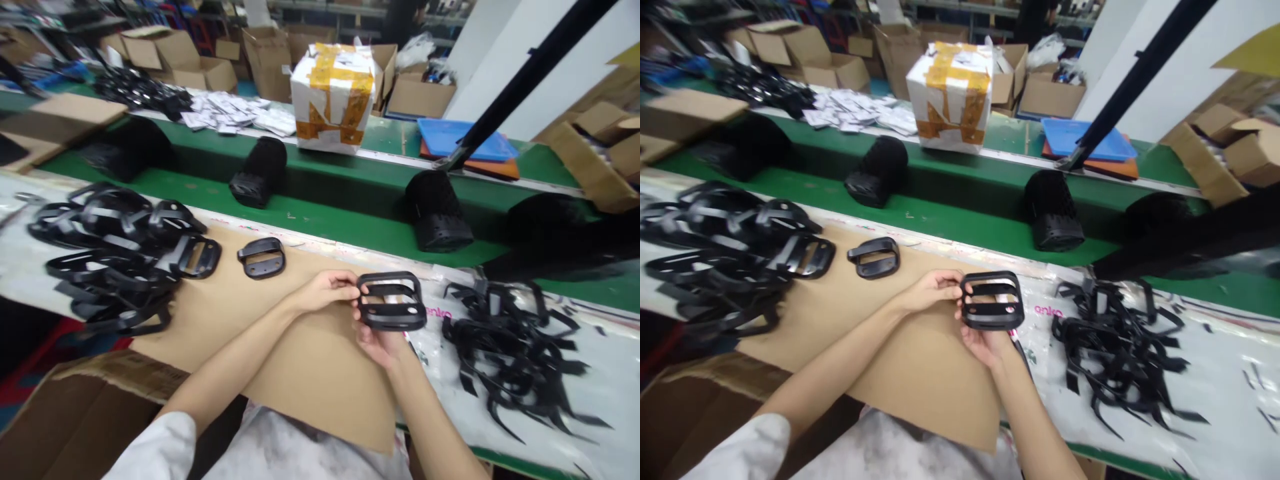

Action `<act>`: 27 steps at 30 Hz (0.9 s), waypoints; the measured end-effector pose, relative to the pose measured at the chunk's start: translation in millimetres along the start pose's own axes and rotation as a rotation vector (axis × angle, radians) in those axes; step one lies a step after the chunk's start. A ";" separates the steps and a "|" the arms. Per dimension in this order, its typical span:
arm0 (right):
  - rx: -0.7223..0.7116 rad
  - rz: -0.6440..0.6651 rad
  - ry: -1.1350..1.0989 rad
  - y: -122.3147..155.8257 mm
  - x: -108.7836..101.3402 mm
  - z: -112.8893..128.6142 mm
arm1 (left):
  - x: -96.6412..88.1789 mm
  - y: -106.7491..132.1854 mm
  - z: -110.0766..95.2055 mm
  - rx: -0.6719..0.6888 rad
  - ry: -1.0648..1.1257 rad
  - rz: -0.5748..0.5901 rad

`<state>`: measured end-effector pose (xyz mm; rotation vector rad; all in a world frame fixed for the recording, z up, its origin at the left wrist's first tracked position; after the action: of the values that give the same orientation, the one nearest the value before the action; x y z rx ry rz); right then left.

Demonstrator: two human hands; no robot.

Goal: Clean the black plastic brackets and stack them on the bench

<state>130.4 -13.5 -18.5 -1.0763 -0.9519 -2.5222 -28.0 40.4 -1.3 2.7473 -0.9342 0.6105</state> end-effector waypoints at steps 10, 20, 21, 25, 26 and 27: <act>-0.058 0.044 0.442 -3.6 4.9 -7.6 | -31.4 91.1 -113.1 0.414 -0.440 -0.453; -0.038 -0.016 0.621 -5.3 -0.5 -9.7 | -148.3 342.4 -177.1 0.809 -0.752 -1.990; -0.043 -0.020 0.620 -5.2 1.1 -9.5 | -164.1 359.2 -178.3 0.769 -0.767 -2.070; -0.050 -0.003 0.614 -5.4 4.3 -9.1 | -217.2 395.4 -172.2 0.197 -0.935 -2.296; -0.054 0.006 0.611 -5.8 3.7 -9.2 | -226.5 397.0 -168.6 0.101 -0.939 -2.290; -0.057 0.018 0.607 -6.3 2.7 -9.4 | -234.0 396.7 -164.7 0.057 -0.919 -2.268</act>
<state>120.4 -14.8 -24.4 -0.2769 -0.6883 -2.6185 -493.6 -96.9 58.9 1.9816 2.0091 -0.9764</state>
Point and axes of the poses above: each hand's wrist, its own y-axis away from the middle knuckle, its own x-axis out of the palm, z = x × y, the point moved 2 cm from there along -y, towards the middle knuckle, and after that the axes turned 1 degree about x, right-handed, at the moved point
